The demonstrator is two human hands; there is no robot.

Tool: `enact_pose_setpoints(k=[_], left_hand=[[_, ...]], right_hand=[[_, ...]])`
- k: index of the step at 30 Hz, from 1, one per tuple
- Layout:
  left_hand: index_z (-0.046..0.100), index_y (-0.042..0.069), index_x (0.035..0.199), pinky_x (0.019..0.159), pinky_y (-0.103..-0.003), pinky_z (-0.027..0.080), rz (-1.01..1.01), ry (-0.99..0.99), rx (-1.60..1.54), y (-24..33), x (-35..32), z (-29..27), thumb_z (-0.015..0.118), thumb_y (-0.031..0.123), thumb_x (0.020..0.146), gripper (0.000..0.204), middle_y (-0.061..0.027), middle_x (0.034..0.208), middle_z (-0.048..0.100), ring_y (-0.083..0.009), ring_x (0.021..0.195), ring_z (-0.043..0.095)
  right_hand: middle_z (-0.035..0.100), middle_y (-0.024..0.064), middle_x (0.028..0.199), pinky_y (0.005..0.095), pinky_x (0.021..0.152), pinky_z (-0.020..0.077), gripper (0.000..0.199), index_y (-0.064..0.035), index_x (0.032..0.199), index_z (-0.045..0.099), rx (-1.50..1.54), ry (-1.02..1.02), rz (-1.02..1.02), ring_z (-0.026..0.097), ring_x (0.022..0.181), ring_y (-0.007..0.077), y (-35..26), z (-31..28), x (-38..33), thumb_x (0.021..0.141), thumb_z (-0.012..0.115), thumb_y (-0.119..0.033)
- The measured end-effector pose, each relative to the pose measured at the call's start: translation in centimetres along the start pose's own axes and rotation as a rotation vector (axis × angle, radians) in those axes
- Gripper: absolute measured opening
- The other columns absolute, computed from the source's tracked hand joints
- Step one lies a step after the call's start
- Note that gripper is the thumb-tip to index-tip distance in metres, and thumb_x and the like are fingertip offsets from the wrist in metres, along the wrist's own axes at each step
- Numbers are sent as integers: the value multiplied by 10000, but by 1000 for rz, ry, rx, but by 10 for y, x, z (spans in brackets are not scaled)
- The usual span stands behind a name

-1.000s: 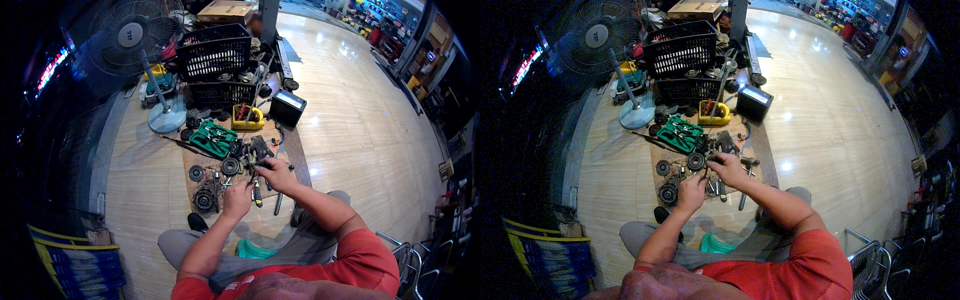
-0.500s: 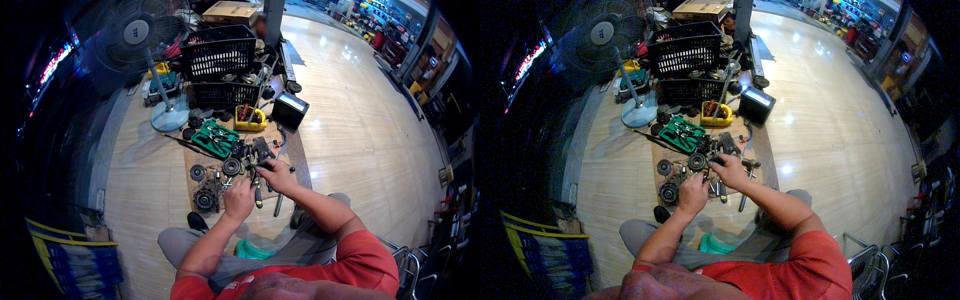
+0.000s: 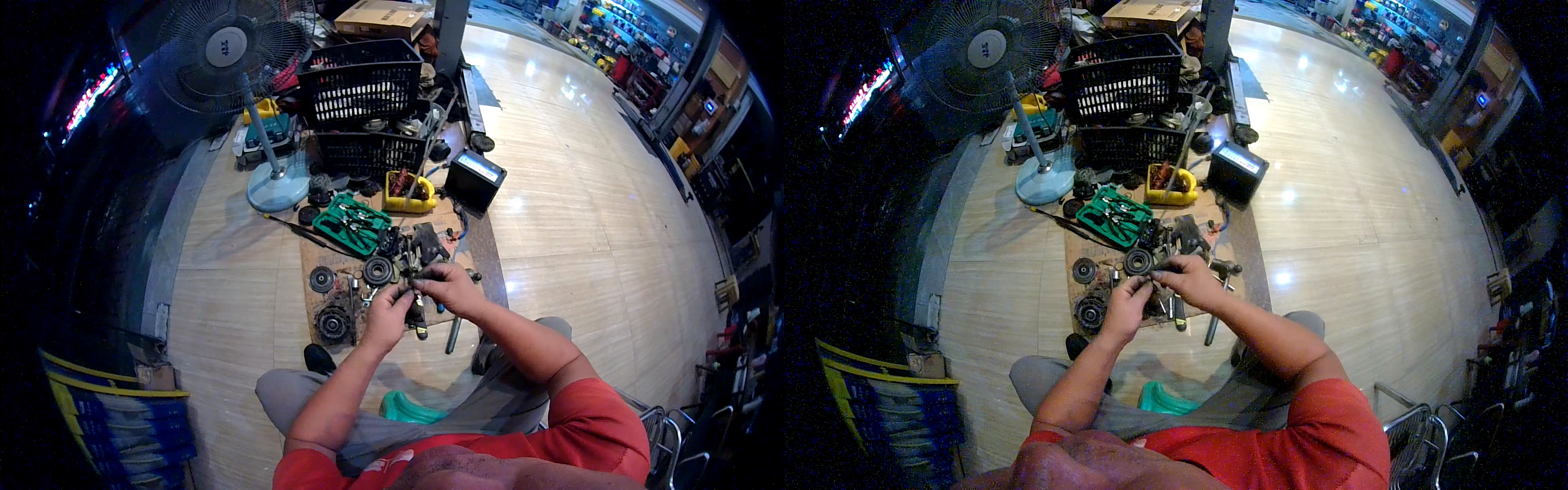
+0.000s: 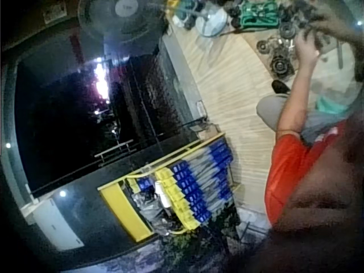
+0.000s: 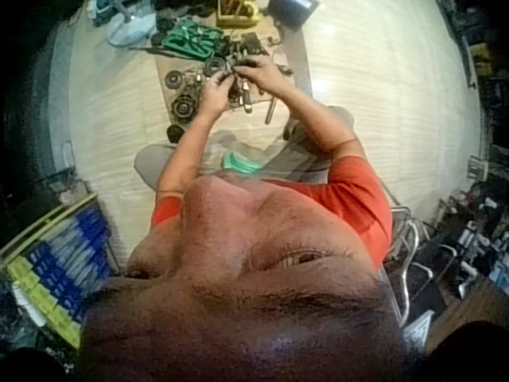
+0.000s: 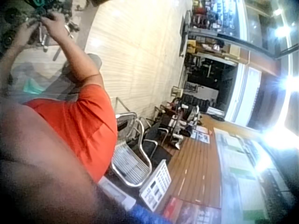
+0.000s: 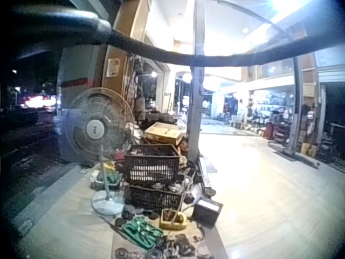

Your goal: The person disassembles an alternator by hand and with a tool, removing bearings and internal gears from the metal housing.

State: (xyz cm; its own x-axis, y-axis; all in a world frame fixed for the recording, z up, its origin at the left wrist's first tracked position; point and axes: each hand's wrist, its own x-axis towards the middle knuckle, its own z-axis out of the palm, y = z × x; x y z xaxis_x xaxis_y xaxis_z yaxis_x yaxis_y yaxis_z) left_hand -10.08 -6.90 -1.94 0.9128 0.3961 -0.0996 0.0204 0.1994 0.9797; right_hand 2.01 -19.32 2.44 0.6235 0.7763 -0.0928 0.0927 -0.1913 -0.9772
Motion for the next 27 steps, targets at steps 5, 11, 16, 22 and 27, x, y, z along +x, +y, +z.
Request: enact_pose_setpoints(k=[5,11,16,22,27], left_hand=[[625,49,1086,622,-257,458,-146,-310,-668,-4,1,-6,524,99,960,169,-20,904,647,-97,701,568],[628,57,1097,567,-229,423,-240,-417,-814,9,-6,-6,525,113,964,177,-9,882,638,-77,652,531],[649,39,1037,618,-254,466,-79,-63,-112,4,-3,1,575,88,928,140,-7,839,645,-83,704,573],[644,0,961,621,-284,477,273,108,473,17,-9,2,625,76,869,121,-29,764,654,-103,680,591],[646,1,974,624,-277,473,291,92,535,27,-12,3,598,77,888,124,-33,799,665,-135,687,609]], right_hand=[[611,13,710,233,550,419,181,-2,947,686,291,-138,130,521,627,72,-1,-10,-2,844,689,-151],[619,4,729,226,553,424,168,-4,946,686,309,-210,122,529,631,72,-10,-13,-7,834,697,-129],[634,13,739,240,594,458,159,9,918,690,125,-70,-37,562,666,76,0,-8,-2,841,696,-130],[634,24,730,247,627,468,160,13,908,686,69,9,-81,569,682,77,2,-3,-3,842,700,-133],[644,29,756,254,645,474,153,15,896,682,102,-56,-36,575,700,81,-10,-6,-7,834,701,-123]])
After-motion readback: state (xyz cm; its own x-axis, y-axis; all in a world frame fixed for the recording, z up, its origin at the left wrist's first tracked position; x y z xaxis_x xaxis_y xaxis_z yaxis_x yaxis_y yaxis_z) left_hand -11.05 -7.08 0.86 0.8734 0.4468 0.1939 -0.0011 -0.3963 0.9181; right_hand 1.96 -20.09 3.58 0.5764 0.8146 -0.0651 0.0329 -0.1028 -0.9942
